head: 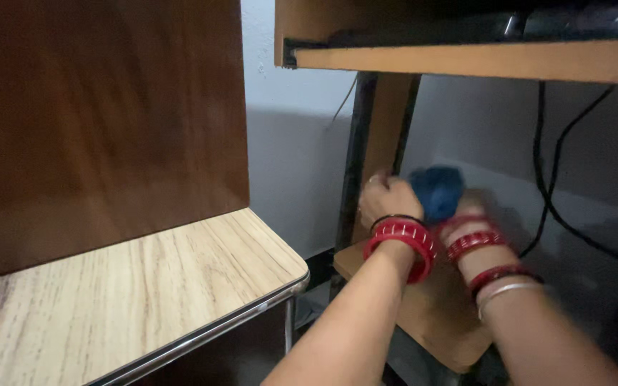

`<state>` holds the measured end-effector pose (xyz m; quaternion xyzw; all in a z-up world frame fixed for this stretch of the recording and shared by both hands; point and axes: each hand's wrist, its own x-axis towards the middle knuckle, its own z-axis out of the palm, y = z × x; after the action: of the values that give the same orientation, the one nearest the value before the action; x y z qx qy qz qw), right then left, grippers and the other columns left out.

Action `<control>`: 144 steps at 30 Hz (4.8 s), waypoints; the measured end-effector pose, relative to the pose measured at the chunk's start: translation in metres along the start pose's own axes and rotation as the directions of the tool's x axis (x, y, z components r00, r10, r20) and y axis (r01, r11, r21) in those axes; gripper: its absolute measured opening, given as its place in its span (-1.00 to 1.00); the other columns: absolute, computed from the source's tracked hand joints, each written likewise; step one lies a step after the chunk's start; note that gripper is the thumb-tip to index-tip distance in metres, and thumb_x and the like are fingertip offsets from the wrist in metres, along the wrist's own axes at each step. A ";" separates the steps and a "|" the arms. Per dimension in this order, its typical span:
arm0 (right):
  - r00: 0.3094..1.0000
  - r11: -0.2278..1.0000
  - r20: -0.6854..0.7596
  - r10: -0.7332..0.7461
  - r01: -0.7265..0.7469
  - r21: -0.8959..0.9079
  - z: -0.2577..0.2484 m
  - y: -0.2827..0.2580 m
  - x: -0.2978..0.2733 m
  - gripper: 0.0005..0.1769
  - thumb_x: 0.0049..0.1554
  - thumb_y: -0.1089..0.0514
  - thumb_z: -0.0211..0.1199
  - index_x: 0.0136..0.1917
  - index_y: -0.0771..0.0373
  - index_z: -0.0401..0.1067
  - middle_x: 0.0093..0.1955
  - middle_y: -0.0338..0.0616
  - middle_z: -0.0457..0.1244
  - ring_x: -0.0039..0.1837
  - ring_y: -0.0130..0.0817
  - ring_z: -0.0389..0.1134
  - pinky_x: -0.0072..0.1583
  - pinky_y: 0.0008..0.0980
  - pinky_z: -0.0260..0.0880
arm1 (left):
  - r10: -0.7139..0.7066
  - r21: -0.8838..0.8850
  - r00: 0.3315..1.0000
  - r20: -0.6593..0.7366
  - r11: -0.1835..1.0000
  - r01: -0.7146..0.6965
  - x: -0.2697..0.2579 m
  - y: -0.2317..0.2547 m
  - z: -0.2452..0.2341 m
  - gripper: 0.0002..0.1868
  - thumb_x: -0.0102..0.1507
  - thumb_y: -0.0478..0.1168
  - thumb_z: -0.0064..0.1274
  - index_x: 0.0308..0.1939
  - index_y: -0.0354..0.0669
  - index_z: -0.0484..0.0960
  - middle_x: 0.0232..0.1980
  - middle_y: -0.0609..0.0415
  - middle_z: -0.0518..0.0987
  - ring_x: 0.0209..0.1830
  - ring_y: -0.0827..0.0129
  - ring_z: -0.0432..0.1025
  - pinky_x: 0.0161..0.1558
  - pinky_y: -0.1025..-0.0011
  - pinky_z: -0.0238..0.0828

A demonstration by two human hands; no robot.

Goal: The person wipes a black computer tower and the surrounding desk area with a blue cloth. They clean the sides, front, and top of the tower, then wipe the desk surface and legs.

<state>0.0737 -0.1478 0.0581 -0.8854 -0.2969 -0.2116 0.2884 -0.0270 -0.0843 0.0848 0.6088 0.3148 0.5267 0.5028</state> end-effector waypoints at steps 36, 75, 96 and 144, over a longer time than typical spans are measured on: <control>0.850 -0.415 0.048 0.525 0.206 0.886 -0.220 -0.047 -0.043 -0.37 0.18 -0.21 0.01 0.38 0.14 0.38 0.42 0.06 0.27 0.44 0.07 0.25 0.42 0.18 0.15 | -0.342 -0.329 0.615 0.710 0.611 0.720 0.015 0.047 -0.005 -0.50 0.30 0.08 -0.23 0.01 -0.21 0.63 0.05 -0.18 0.60 0.05 -0.01 0.42 0.08 0.11 0.29; 0.844 -0.517 0.003 0.536 0.326 0.791 -0.318 -0.052 -0.169 -0.56 0.20 0.12 -0.15 -0.51 0.09 -0.01 -0.53 -0.27 -0.12 -0.44 -0.35 -0.11 -0.31 -0.33 -0.06 | -0.103 -0.277 0.347 0.932 0.417 0.866 -0.122 0.177 -0.026 -0.57 0.33 -0.02 -0.33 0.09 -0.10 0.55 0.12 0.06 0.58 0.17 0.26 0.38 0.31 0.07 0.13; 0.914 -0.804 0.306 0.267 0.036 0.594 -0.166 -0.096 -0.035 -0.63 0.31 0.00 -0.17 -0.19 0.13 0.36 -0.41 -0.27 0.15 -0.41 -0.40 0.16 -0.26 -0.39 0.25 | -0.217 -0.389 0.614 0.759 0.606 0.694 0.015 0.127 -0.065 -0.82 0.15 -0.10 0.03 -0.23 -0.02 0.61 -0.24 0.15 0.58 -0.24 0.38 0.40 -0.16 0.35 0.30; 0.873 0.953 -0.392 0.292 -0.299 0.043 -0.107 -0.135 0.024 -0.16 0.03 -0.40 0.19 0.44 0.05 0.25 0.45 -0.02 0.18 0.45 -0.01 0.21 0.44 -0.10 0.19 | -0.248 -0.759 0.739 0.626 0.025 0.651 0.102 0.102 -0.009 -0.41 0.32 0.25 -0.28 0.28 0.05 0.40 0.26 0.08 0.45 0.20 0.20 0.41 0.15 0.16 0.24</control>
<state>-0.0183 -0.1179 0.2029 -0.8622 -0.0921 -0.3414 0.3627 -0.0255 -0.0187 0.2135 0.0971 0.0078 0.3012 0.9486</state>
